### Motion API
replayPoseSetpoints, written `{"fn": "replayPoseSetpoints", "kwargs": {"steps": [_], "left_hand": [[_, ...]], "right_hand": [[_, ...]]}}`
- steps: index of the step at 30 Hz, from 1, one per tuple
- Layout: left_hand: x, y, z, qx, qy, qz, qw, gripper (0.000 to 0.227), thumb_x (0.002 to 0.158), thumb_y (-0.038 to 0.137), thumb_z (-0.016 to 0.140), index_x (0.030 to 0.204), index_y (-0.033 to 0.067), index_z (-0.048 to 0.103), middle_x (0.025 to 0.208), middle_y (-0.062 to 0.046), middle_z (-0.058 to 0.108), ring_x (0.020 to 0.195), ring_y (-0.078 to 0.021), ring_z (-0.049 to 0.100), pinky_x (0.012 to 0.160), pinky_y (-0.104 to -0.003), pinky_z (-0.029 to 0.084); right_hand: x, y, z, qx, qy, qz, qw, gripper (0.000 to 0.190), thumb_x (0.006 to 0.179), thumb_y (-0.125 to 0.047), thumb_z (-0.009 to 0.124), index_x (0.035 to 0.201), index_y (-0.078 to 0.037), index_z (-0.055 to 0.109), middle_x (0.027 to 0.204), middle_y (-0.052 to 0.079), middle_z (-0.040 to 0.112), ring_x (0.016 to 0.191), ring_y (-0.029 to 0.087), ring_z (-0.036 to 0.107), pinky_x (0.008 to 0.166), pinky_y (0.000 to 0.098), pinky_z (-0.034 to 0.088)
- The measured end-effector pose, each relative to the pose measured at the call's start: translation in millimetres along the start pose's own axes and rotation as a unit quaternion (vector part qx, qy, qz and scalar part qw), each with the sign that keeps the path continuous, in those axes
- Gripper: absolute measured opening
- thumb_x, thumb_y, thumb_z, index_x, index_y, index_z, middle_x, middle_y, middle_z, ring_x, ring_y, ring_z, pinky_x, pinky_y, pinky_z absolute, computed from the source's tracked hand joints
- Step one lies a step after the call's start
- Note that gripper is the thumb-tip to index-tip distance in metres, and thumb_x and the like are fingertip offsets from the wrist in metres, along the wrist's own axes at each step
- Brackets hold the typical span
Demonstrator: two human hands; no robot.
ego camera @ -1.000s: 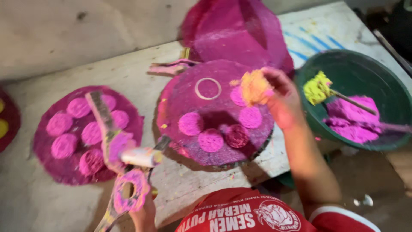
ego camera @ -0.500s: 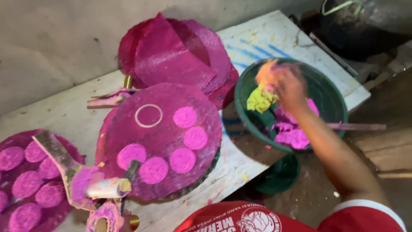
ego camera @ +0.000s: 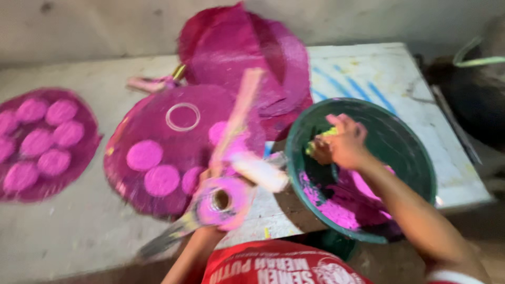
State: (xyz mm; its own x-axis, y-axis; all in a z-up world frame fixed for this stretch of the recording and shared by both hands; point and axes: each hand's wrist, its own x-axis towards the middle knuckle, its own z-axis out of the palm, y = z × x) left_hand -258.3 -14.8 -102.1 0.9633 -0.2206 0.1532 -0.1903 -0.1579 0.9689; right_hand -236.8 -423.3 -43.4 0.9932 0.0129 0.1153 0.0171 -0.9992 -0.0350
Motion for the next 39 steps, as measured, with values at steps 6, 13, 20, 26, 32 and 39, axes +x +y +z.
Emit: {"fn": "replayPoseSetpoints", "kwargs": {"steps": [6,13,20,26,32,39], "left_hand": [[15,55,55,-0.032,-0.023,0.108,0.993,0.047,0.093,0.024,0.074,0.134,0.0038,0.062,0.094,-0.009,0.066,0.079,-0.0205,0.068,0.067,-0.033,0.056],[33,92,43,0.128,0.02,0.331,0.935,0.057,0.094,0.024,0.077,0.144,0.0047,0.056,0.104,-0.011,0.068,0.084,-0.0242,0.069,0.068,-0.036,0.056],[41,101,41,0.17,0.002,0.341,0.924,0.052,0.088,0.02,0.076,0.133,0.0024,0.055,0.128,-0.018,0.069,0.096,-0.0288,0.069,0.075,-0.037,0.058],[16,41,55,-0.078,-0.04,0.049,0.995,0.042,0.095,0.02,0.072,0.13,0.0009,0.058,0.118,-0.013,0.067,0.095,-0.0237,0.067,0.078,-0.034,0.056],[-3,-68,-39,-0.077,0.159,-0.077,0.981,0.024,0.103,0.021,0.064,0.121,0.005,0.061,0.104,-0.007,0.064,0.086,-0.0166,0.062,0.071,-0.029,0.05],[-45,-114,-94,-0.089,0.321,-0.145,0.932,0.016,0.111,0.022,0.058,0.112,0.0061,0.062,0.086,-0.005,0.064,0.071,-0.0143,0.06,0.062,-0.028,0.047]], "right_hand": [[-60,-23,-114,0.268,0.149,-0.158,0.939,0.039,0.093,-0.006,0.06,0.132,-0.014,0.059,0.154,0.019,0.051,0.147,0.04,0.041,0.128,0.0489,0.022],[-122,-20,-91,0.291,0.082,0.001,0.953,0.05,0.088,-0.009,0.064,0.138,-0.015,0.062,0.147,0.015,0.055,0.135,0.033,0.046,0.118,0.0392,0.033],[-133,24,-55,0.198,0.002,0.011,0.98,0.055,0.088,-0.024,0.067,0.141,-0.015,0.061,0.143,0.018,0.059,0.128,0.04,0.052,0.111,0.046,0.04],[-121,36,-51,0.127,-0.08,0.057,0.987,0.055,0.085,-0.031,0.068,0.137,-0.013,0.061,0.128,0.019,0.063,0.114,0.042,0.06,0.095,0.0468,0.05],[-109,-7,-92,0.201,-0.066,0.073,0.975,0.05,0.089,-0.029,0.067,0.135,-0.011,0.062,0.126,0.016,0.065,0.113,0.038,0.065,0.092,0.0432,0.053],[-79,-124,-88,0.441,-0.104,-0.097,0.886,0.039,0.091,-0.016,0.069,0.129,-0.007,0.067,0.13,0.013,0.069,0.117,0.03,0.07,0.097,0.0396,0.054]]}}
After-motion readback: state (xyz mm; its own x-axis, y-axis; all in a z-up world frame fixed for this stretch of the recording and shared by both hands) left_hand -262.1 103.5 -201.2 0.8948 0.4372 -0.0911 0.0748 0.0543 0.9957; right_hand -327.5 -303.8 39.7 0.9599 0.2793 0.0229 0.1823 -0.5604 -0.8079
